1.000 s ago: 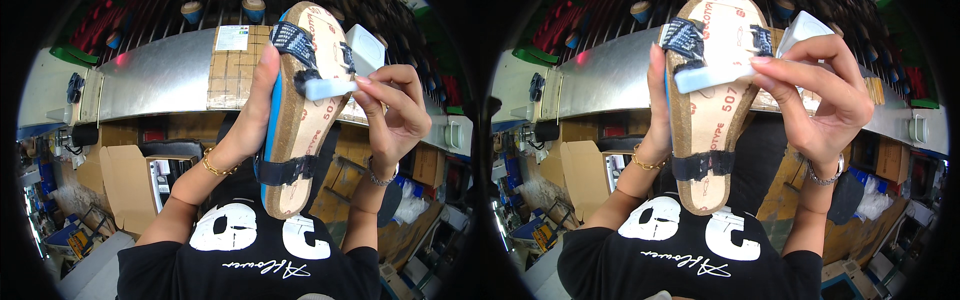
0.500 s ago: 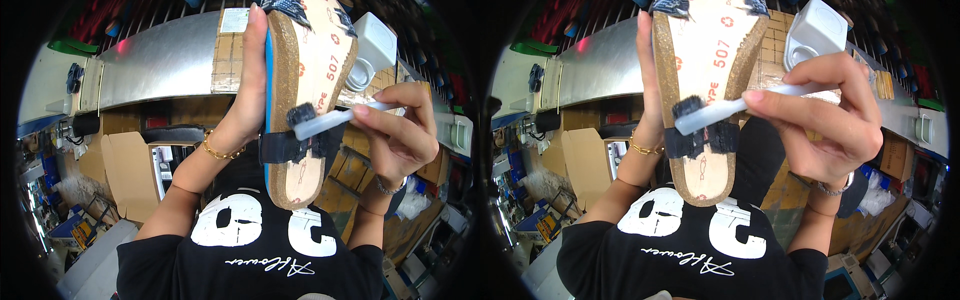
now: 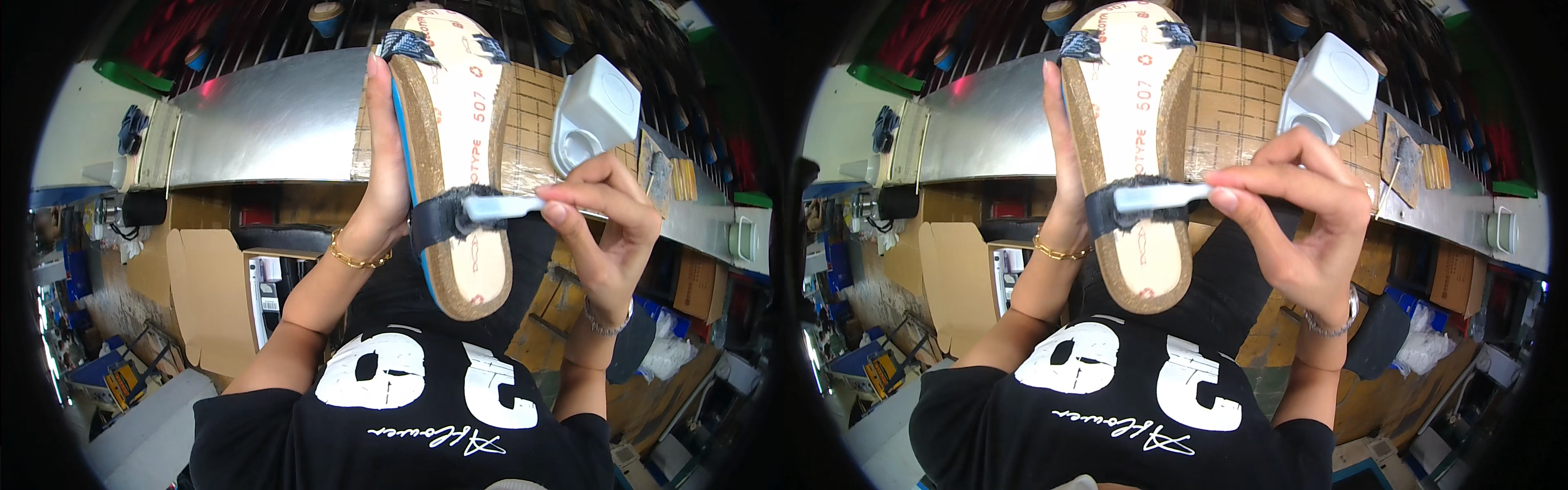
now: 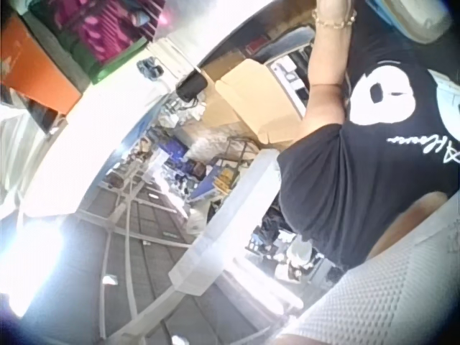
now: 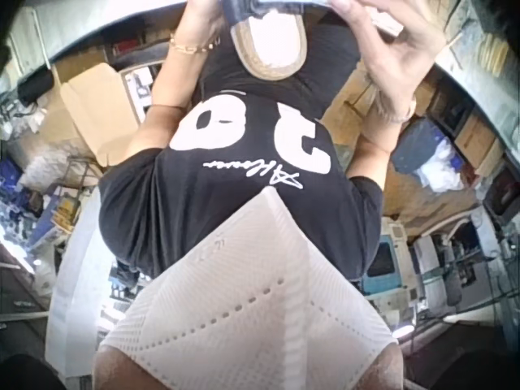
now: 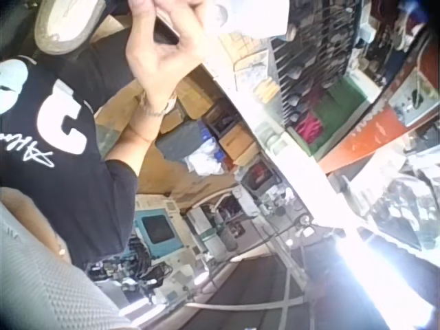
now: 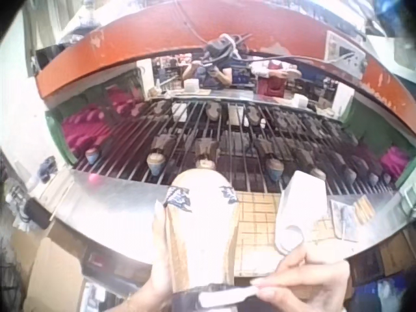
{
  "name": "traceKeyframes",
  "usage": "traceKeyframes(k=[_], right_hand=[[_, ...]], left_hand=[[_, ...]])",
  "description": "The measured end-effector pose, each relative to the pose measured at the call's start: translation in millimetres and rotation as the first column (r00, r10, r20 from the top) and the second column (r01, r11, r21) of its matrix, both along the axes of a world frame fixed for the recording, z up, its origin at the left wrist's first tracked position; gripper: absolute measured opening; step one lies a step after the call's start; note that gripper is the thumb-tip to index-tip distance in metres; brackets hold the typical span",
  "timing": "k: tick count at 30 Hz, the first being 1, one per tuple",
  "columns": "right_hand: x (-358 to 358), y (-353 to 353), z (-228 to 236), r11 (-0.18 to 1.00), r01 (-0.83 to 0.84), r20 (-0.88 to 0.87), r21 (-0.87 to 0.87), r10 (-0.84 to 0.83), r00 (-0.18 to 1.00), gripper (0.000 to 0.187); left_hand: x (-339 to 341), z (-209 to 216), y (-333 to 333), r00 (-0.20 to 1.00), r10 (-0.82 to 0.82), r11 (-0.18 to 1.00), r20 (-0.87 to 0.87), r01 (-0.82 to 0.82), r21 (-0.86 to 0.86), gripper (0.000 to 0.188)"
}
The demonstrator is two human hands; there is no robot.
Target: The person repeatedly paints the black straps of a blue and cork sandal with a small brush, dipping the brush into a white container between applications. The sandal is rotated and repositioned to cover different areas of the straps.
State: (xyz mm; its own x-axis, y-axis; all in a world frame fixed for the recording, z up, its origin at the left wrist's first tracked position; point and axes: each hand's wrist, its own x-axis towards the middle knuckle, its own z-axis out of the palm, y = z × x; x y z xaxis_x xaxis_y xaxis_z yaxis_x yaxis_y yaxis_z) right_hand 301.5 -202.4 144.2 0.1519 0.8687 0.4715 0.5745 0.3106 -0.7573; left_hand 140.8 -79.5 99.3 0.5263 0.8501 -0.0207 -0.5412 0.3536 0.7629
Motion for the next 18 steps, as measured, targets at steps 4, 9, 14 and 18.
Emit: traceKeyframes(k=[4, 9, 14, 18], right_hand=[[-13.9, -1.7, -1.2, 0.995, 0.098, 0.036, -0.019, -0.097, 0.995, 0.018], [-13.6, 7.5, -2.2, 0.975, 0.148, 0.206, 0.164, -0.181, 0.962, 0.026], [-5.2, 6.7, -4.5, 0.973, 0.069, 0.176, 0.222, -0.109, 0.978, 0.031], [-3.4, -0.6, -2.9, 0.99, 0.012, 0.196, 0.143, -0.04, 0.98, 0.031]], left_hand=[[-5.4, -7.1, 5.4, 0.997, 0.042, 0.997, -0.063, -0.038, 0.068, 0.091], [-4.5, -6.8, 3.2, 0.999, 0.024, 0.989, -0.045, -0.017, 0.146, 0.088], [0.3, -2.9, -1.7, 0.999, -0.031, 0.998, 0.028, 0.029, 0.061, 0.089], [-5.5, -4.1, -1.6, 0.995, -0.032, 0.999, -0.098, 0.034, 0.021, 0.101]])
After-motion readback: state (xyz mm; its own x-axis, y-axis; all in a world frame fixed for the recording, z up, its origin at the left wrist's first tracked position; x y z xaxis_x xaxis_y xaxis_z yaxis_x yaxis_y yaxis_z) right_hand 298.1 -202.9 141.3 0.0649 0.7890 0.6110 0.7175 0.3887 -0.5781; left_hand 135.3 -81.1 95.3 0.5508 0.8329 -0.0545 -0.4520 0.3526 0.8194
